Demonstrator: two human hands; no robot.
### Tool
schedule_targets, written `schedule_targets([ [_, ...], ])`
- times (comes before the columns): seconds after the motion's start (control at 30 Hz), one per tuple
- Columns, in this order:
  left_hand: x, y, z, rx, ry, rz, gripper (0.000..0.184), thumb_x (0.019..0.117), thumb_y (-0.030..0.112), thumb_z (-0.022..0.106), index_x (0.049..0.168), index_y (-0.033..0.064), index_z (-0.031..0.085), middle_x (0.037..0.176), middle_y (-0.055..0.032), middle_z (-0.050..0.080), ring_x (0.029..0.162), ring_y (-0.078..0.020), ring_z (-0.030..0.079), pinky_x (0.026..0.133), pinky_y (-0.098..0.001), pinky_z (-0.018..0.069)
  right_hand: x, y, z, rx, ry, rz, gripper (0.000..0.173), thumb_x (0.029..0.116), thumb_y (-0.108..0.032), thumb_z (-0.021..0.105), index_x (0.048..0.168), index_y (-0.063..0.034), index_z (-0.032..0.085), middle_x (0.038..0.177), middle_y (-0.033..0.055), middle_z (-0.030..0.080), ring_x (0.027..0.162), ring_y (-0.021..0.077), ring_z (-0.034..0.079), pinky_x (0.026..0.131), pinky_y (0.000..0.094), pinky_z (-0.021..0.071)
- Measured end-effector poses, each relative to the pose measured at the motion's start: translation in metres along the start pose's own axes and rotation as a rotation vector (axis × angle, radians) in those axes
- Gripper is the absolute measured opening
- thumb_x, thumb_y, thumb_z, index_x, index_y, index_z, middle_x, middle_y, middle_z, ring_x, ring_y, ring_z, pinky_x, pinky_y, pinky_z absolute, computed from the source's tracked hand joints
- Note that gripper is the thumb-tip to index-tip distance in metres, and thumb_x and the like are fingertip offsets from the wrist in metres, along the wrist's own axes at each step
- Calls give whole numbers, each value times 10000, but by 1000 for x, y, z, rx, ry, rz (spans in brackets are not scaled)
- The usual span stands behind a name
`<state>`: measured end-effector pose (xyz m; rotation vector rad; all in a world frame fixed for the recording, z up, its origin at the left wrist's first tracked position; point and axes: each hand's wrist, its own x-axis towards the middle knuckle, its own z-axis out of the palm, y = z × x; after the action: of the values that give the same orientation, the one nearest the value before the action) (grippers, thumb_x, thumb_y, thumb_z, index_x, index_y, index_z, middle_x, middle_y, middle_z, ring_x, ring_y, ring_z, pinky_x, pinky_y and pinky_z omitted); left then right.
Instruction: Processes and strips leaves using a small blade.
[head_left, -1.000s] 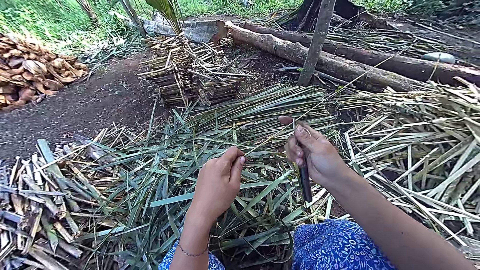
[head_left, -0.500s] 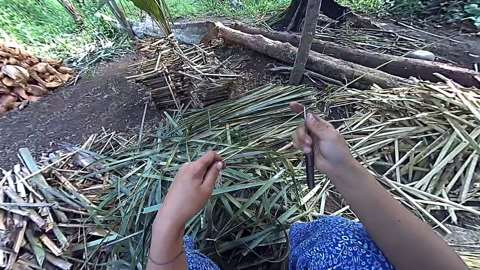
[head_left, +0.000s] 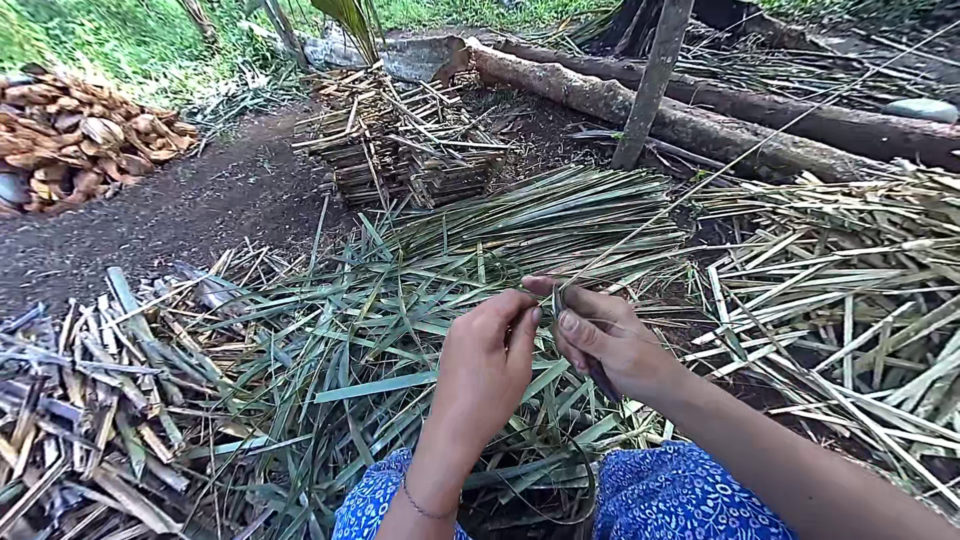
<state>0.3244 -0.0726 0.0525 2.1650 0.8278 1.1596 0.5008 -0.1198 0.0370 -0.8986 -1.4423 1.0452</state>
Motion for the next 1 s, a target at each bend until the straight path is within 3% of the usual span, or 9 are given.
schedule_targets([
  [0.1, -1, 2, -8, -40, -35, -9, 147, 1004, 147, 593, 936, 85, 707, 697, 65, 598, 578, 47, 512, 540, -115, 426, -1, 0, -3, 25, -53, -2, 450, 1035, -373, 568, 1432, -163, 578, 695, -158, 550, 572, -72, 495, 546, 96, 438],
  [0.23, 0, 0, -21, -58, -100, -36, 145, 1008, 157, 600, 941, 103, 716, 652, 92, 562, 532, 59, 462, 495, -106, 378, 0, -7, -15, 14, 55, -36, 431, 1028, -375, 581, 1418, -194, 598, 633, -140, 526, 530, -56, 486, 518, 105, 435],
  [0.43, 1, -9, -38, -14, -158, -92, 150, 1001, 184, 600, 927, 137, 721, 650, 108, 566, 540, 61, 472, 503, -116, 380, 3, -19, -41, 99, 373, -89, 385, 1091, -343, 397, 1412, -206, 560, 571, -103, 484, 455, -5, 463, 470, 135, 434],
  [0.5, 0, -10, -35, -4, -170, -99, 157, 1003, 186, 599, 913, 133, 716, 652, 108, 562, 544, 62, 464, 512, -120, 377, 2, -21, -37, 94, 317, -64, 394, 1088, -372, 405, 1427, -218, 534, 566, -110, 482, 460, -8, 470, 478, 137, 438],
  [0.63, 0, -11, -30, -22, -168, -72, 169, 1008, 200, 583, 923, 133, 714, 696, 116, 598, 574, 82, 488, 538, -96, 399, -4, -13, -17, 73, -74, 137, 441, 1033, -332, 524, 1448, -182, 536, 636, -151, 508, 531, -60, 478, 525, 110, 427],
  [0.7, -1, -13, -29, -6, -160, -35, 162, 1000, 211, 590, 939, 131, 716, 711, 115, 609, 583, 86, 503, 541, -90, 411, -4, -8, -13, 109, -146, 163, 437, 1034, -331, 530, 1431, -148, 554, 656, -153, 505, 539, -67, 467, 520, 98, 410],
  [0.8, -1, -20, -33, 35, -135, 30, 157, 994, 222, 599, 935, 130, 712, 701, 116, 598, 578, 89, 501, 532, -89, 411, -3, -11, -27, 137, 31, 85, 413, 1038, -342, 529, 1407, -165, 590, 588, -142, 487, 494, -55, 458, 492, 109, 406],
  [0.9, -1, -25, -46, 69, -127, 59, 168, 994, 242, 601, 934, 136, 716, 703, 121, 603, 586, 96, 504, 539, -84, 414, -3, -18, -55, 132, 256, -12, 390, 1079, -315, 419, 1420, -195, 566, 557, -117, 475, 451, -26, 445, 461, 127, 410],
  [1.0, -1, -29, -55, 84, -112, 66, 162, 985, 252, 612, 930, 143, 718, 686, 133, 586, 567, 106, 486, 522, -73, 399, -5, -23, -70, 151, 366, -79, 388, 1101, -316, 364, 1409, -205, 573, 560, -107, 474, 443, -18, 443, 460, 130, 412],
])
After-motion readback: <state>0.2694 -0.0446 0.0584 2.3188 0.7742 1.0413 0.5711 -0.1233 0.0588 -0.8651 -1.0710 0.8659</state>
